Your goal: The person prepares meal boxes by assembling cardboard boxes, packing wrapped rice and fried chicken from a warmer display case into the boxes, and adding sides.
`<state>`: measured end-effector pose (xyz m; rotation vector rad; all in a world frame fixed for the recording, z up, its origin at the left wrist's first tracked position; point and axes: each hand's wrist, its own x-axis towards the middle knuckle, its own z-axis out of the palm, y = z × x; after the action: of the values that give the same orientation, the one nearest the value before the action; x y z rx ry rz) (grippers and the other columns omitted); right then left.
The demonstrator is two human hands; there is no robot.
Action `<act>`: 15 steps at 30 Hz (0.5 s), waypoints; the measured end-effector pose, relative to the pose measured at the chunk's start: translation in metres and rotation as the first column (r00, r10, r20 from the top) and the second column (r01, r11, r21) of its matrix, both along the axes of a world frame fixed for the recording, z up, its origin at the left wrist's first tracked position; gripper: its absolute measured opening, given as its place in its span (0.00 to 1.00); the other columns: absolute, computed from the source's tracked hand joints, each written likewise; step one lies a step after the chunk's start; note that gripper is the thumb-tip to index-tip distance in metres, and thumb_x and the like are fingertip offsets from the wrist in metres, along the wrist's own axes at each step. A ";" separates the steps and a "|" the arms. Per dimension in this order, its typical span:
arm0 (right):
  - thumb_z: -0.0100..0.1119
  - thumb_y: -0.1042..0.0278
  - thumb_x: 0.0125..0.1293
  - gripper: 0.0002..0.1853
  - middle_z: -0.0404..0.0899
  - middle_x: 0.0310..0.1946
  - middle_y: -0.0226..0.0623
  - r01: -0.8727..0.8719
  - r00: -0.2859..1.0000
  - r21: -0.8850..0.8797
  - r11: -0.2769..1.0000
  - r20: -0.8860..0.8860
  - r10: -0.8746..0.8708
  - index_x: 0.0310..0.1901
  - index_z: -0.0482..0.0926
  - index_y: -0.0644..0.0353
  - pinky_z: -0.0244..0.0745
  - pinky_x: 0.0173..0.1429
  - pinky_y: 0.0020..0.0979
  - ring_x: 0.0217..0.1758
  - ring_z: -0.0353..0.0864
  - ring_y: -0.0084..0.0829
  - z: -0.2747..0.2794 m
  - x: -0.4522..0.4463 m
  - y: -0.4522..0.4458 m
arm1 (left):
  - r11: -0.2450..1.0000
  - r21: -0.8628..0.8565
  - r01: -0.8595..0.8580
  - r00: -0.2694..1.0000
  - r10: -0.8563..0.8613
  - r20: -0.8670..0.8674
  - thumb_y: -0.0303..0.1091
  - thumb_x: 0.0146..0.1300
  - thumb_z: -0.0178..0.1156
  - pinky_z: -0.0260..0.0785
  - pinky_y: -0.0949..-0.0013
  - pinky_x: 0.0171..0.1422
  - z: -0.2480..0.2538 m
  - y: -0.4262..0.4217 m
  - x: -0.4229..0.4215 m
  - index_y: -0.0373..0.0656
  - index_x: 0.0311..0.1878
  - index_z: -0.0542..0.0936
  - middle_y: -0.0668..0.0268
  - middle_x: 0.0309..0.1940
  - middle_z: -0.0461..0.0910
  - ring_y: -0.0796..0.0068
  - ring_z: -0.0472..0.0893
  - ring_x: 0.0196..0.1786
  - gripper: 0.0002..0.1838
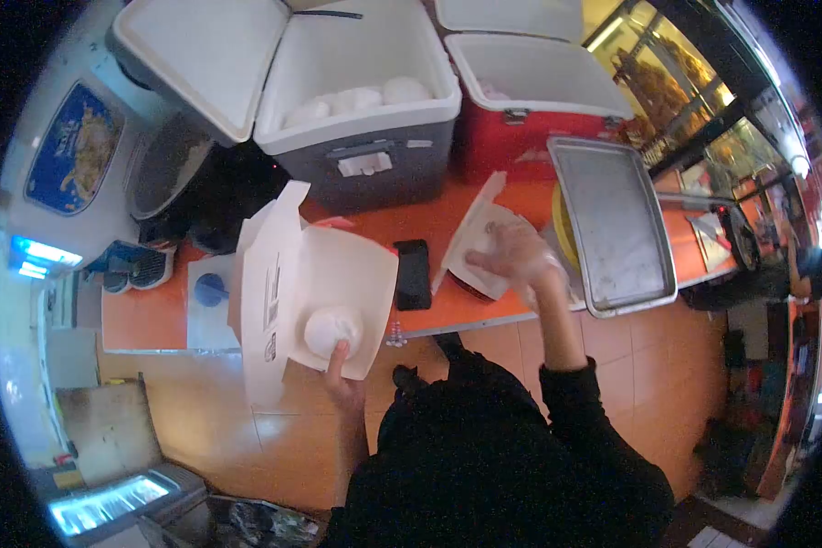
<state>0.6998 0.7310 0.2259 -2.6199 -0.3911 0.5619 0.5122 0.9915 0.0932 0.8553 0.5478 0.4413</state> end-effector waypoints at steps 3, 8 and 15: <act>0.61 0.37 0.58 0.39 0.78 0.55 0.55 0.218 0.972 -0.202 0.955 -0.047 -0.232 0.57 0.75 0.69 0.71 0.65 0.44 0.60 0.77 0.54 -0.128 0.019 -0.012 | 0.929 0.336 0.155 0.988 -0.143 -0.060 0.28 0.63 0.62 0.71 0.59 0.65 -0.026 0.012 -0.024 0.34 0.66 0.65 0.56 0.59 0.71 0.62 0.74 0.61 0.29; 0.54 0.34 0.62 0.39 0.78 0.56 0.54 0.169 0.978 -0.301 0.938 -0.070 -0.198 0.57 0.76 0.68 0.70 0.66 0.44 0.61 0.77 0.51 -0.138 0.009 -0.025 | 0.997 0.036 0.062 0.994 -0.059 -0.094 0.30 0.59 0.62 0.71 0.59 0.64 0.007 -0.013 -0.026 0.34 0.65 0.66 0.57 0.56 0.73 0.60 0.75 0.60 0.31; 0.50 0.35 0.66 0.35 0.79 0.55 0.52 0.060 0.865 0.223 0.973 -0.497 0.061 0.56 0.77 0.62 0.72 0.63 0.44 0.58 0.79 0.49 -0.092 -0.051 -0.067 | 0.993 -0.072 0.092 0.925 -0.112 -0.364 0.30 0.52 0.65 0.72 0.56 0.63 -0.061 0.028 -0.079 0.36 0.63 0.70 0.55 0.55 0.76 0.56 0.79 0.55 0.33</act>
<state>0.6490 0.6644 0.1344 -2.1425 -0.2674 1.0947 0.4330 1.0199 0.0319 0.9165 0.8526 0.1677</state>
